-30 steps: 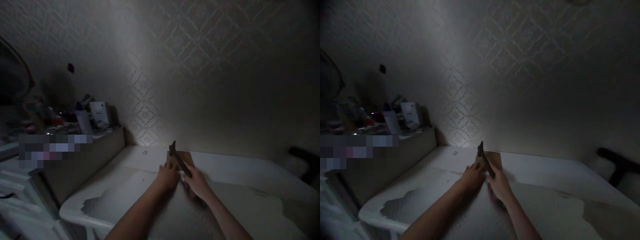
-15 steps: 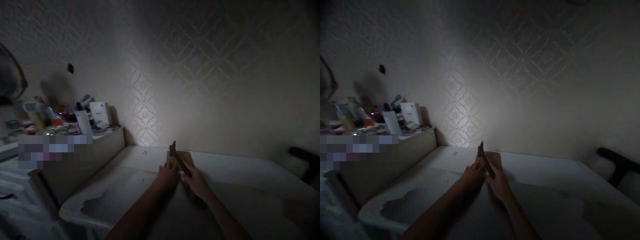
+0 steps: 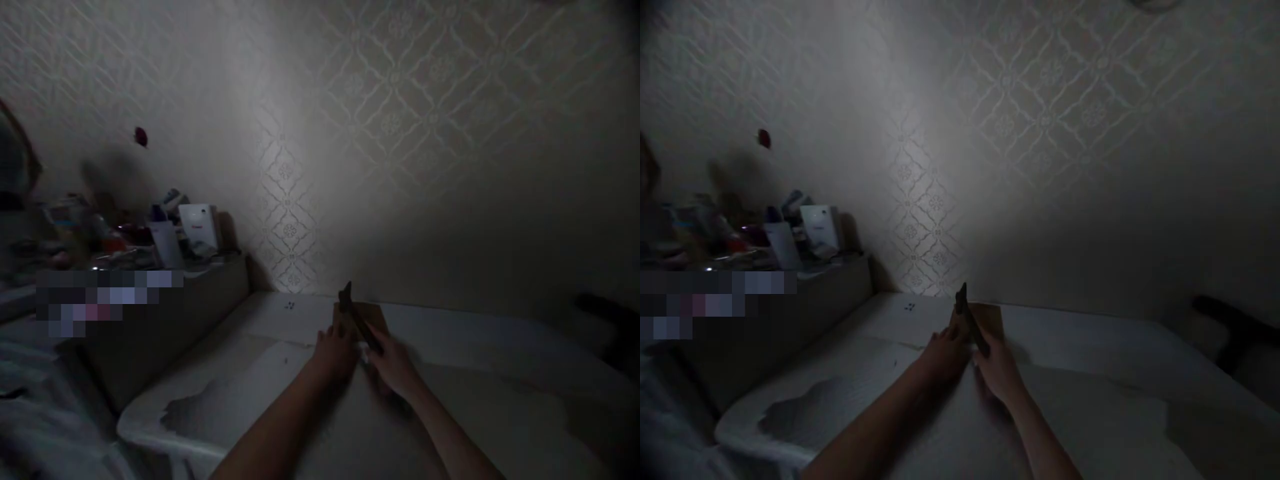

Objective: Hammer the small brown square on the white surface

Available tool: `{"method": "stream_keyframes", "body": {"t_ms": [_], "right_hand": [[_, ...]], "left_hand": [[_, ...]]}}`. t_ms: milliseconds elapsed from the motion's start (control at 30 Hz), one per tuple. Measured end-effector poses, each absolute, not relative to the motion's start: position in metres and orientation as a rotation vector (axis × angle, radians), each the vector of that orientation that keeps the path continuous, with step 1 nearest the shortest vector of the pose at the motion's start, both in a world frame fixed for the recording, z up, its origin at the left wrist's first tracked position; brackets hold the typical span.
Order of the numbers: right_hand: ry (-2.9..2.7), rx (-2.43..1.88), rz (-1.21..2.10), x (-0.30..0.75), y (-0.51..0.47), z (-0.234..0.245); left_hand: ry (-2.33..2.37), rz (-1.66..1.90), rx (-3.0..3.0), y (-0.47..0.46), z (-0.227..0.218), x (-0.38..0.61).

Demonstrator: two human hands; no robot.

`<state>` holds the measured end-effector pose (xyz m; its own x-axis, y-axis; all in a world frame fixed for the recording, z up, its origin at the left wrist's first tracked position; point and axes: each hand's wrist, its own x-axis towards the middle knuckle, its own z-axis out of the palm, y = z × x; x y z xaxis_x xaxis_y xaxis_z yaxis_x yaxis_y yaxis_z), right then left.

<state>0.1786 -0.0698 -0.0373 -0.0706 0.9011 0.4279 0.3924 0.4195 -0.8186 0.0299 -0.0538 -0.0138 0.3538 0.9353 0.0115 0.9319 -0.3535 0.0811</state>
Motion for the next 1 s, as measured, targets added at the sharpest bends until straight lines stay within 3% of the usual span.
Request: {"method": "stream_keyframes", "body": {"t_ms": [1000], "right_hand": [[-1.644, -1.219, 0.628, 0.1829, -0.0680, -0.0456]], "left_hand": [[1.776, 0.090, 2.495, -0.0532, -0.0125, 0.0299]]}}
